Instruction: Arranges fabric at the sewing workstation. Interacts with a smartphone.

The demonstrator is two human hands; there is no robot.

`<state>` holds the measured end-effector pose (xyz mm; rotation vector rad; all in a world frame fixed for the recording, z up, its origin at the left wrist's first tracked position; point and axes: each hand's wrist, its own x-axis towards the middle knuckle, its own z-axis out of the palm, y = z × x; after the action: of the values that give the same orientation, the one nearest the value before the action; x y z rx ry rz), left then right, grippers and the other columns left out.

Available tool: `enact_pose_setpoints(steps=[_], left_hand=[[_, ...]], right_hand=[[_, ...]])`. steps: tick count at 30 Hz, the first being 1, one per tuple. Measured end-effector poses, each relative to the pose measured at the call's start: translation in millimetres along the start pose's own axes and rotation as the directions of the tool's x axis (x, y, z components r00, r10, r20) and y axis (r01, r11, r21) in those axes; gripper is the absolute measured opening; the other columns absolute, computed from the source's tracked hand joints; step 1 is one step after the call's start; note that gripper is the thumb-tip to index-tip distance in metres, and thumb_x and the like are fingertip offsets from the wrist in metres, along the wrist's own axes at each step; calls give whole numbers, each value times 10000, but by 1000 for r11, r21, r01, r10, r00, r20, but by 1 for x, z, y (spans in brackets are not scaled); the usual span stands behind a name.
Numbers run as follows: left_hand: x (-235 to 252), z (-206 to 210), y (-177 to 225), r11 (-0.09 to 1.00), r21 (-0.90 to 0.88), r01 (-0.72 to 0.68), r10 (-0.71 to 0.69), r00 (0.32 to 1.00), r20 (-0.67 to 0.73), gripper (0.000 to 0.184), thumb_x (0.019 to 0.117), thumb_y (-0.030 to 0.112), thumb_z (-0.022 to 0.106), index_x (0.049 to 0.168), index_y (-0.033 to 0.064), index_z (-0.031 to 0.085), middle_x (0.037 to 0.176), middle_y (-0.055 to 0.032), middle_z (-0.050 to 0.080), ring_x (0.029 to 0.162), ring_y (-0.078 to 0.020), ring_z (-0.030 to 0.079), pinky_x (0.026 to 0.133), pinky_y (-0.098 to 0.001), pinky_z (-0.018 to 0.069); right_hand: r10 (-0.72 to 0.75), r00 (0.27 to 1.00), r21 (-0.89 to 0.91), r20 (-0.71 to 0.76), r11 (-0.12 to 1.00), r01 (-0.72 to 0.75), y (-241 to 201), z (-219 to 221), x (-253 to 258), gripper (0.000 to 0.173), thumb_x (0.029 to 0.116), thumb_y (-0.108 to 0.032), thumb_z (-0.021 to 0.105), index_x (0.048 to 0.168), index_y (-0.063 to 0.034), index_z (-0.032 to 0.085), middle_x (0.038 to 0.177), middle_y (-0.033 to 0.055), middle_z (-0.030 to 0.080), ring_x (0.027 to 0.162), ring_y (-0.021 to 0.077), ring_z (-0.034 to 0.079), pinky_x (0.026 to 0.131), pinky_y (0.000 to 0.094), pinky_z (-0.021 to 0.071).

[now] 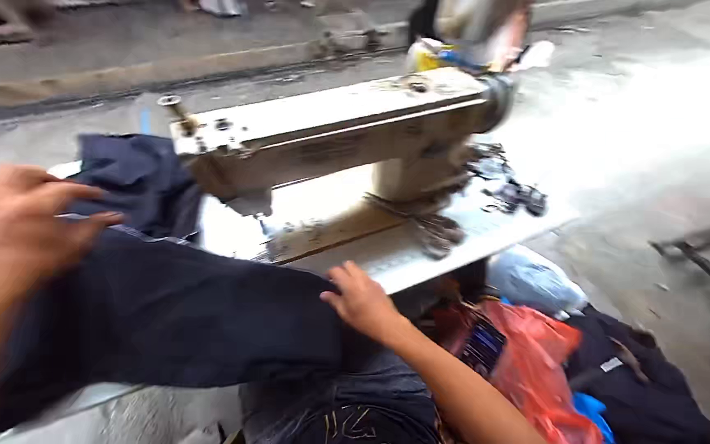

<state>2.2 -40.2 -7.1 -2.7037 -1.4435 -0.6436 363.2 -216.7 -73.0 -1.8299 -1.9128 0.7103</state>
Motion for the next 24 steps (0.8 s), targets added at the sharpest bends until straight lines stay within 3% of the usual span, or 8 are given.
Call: enact_pose_setpoints(steps=[1,4,7,10,13,18,21,24], left_hand=[[-21,11,34,999,-5,-51,51,999,13,292,972,179,652,1098,-82,693,1167,-351,619,1134,-549,585,944,-719,446],[-53,62,140,979,-180,-100,118,988,94,263,1006,272,599,1068,89,778,1071,-132,729,985,-314,713,825,-530,580],[-47,93,187,934,-355,-44,118,975,188,245,1017,202,589,1086,62,777,1096,-133,750,1022,-317,724,915,-486,570],[-40,109,190,924,-377,-56,128,977,169,228,1017,186,594,1085,70,779,1069,-114,754,992,-281,732,880,-453,588],[-19,118,187,887,-430,-167,265,947,180,218,1018,196,601,1081,89,781,1066,-86,746,1009,-241,717,868,-433,583],[18,137,177,823,-546,-156,415,821,392,202,980,236,673,1096,118,789,1075,-86,735,1052,-251,684,893,-488,544],[7,148,172,826,-512,-235,434,846,311,162,952,244,684,1035,156,791,1028,-42,730,1008,-222,692,876,-483,567],[-2,168,166,825,-497,-267,423,876,231,277,971,381,604,1045,186,785,1058,-26,714,1013,-210,682,873,-492,562]], right_hand=[[14,1000,26,19,1000,-14,3,3,7,379,996,-233,642,1286,10,654,1239,241,658,1143,378,661,958,524,539],[-108,989,128,-101,984,120,18,11,10,391,958,-224,685,1240,45,658,1114,220,691,916,324,701,793,467,581],[-240,917,47,-318,962,268,48,-6,2,270,977,-163,642,1127,53,702,961,162,715,767,221,695,694,348,590],[-225,908,-235,-354,961,146,107,-55,-8,243,990,-138,610,1116,44,709,1016,219,704,938,371,700,839,531,573],[28,996,-288,-83,956,-51,147,-106,0,268,970,-146,694,1135,65,695,1095,303,672,1064,508,639,910,689,481],[60,982,-327,181,945,3,153,-133,24,226,976,-159,699,1122,11,722,1048,212,713,1017,401,680,916,634,506],[78,984,-391,162,920,-9,154,-136,28,330,938,-183,743,1207,2,690,1161,259,670,1136,469,622,959,662,482],[168,963,-405,213,912,-70,161,-141,29,390,938,-289,735,1207,-11,683,1162,227,678,1121,409,643,968,610,499]])
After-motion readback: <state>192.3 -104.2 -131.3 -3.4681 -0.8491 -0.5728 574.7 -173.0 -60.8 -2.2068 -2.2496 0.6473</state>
